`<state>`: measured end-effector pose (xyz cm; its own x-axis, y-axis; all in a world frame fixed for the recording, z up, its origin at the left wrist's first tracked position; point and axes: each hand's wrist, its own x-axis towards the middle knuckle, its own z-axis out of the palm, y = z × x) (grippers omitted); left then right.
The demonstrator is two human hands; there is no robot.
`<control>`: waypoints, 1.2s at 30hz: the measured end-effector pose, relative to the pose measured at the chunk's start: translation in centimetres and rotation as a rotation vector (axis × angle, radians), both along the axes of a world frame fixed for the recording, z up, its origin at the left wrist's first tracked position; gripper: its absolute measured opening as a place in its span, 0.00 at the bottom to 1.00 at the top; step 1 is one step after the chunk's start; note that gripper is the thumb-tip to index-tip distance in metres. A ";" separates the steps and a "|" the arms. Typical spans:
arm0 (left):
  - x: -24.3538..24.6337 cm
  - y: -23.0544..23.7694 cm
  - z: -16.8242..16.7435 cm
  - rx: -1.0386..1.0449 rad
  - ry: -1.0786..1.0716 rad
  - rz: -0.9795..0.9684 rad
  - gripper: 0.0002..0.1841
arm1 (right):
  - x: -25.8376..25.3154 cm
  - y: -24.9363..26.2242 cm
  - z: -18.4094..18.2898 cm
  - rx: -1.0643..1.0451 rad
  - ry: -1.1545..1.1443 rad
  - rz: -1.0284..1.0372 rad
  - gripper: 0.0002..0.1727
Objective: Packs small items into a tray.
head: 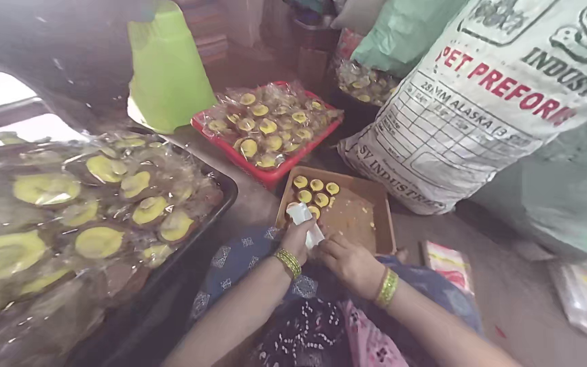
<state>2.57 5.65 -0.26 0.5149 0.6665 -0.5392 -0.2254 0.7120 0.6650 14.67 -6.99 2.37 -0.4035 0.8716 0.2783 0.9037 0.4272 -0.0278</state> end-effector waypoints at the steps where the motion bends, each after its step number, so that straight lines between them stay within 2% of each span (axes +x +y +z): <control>1: 0.1 -0.3 -0.2 0.003 0.013 -0.005 0.20 | 0.0 -0.1 -0.4 0.030 -0.019 -0.008 0.13; 4: 0.2 -0.8 -0.5 0.026 0.042 -0.015 0.18 | -0.3 -0.6 -0.9 0.034 0.014 -0.031 0.13; 6: 0.2 -1.0 -0.5 0.045 0.072 -0.027 0.16 | -0.3 -0.7 -1.0 -0.012 0.167 -0.088 0.11; 10: 0.0 -1.2 -0.8 0.075 0.049 -0.071 0.16 | 0.5 -0.2 -0.7 -0.273 0.863 -0.369 0.10; 12: 0.1 -1.2 -0.7 0.053 0.002 -0.089 0.10 | 1.3 0.0 -0.1 -0.433 1.228 -0.489 0.10; 15: -0.1 -1.3 -0.2 0.067 -0.041 -0.133 0.07 | 2.0 0.3 0.1 -0.546 1.554 -0.557 0.11; 18: -0.5 -1.4 -0.1 0.132 -0.111 -0.178 0.11 | 2.1 0.5 0.1 -0.570 1.640 -0.543 0.10; 21: -1.1 -1.5 -0.3 0.196 -0.192 -0.264 0.31 | 2.0 0.8 0.3 -0.572 1.727 -0.566 0.10; 22: -1.2 -1.5 -0.2 0.236 -0.193 -0.293 0.33 | 2.0 0.8 0.4 -0.569 1.759 -0.572 0.09; 26: -0.9 -1.4 -0.3 0.234 -0.093 -0.260 0.30 | 2.4 0.9 0.7 -0.529 1.832 -0.596 0.08; 29: -0.3 -1.2 -0.1 0.141 0.063 -0.108 0.24 | 2.4 0.7 1.4 -0.419 1.863 -0.597 0.07; 32: 0.1 -0.2 -1.2 0.103 0.107 0.071 0.19 | 3.2 0.6 1.9 -0.253 1.949 -0.571 0.04; 34: 0.2 0.2 -1.5 0.142 0.111 0.167 0.19 | 4.0 0.6 2.2 -0.161 1.964 -0.606 0.05; 36: 0.1 -0.2 -1.3 0.327 0.185 0.233 0.22 | 4.4 0.6 2.1 -0.117 1.944 -0.680 0.06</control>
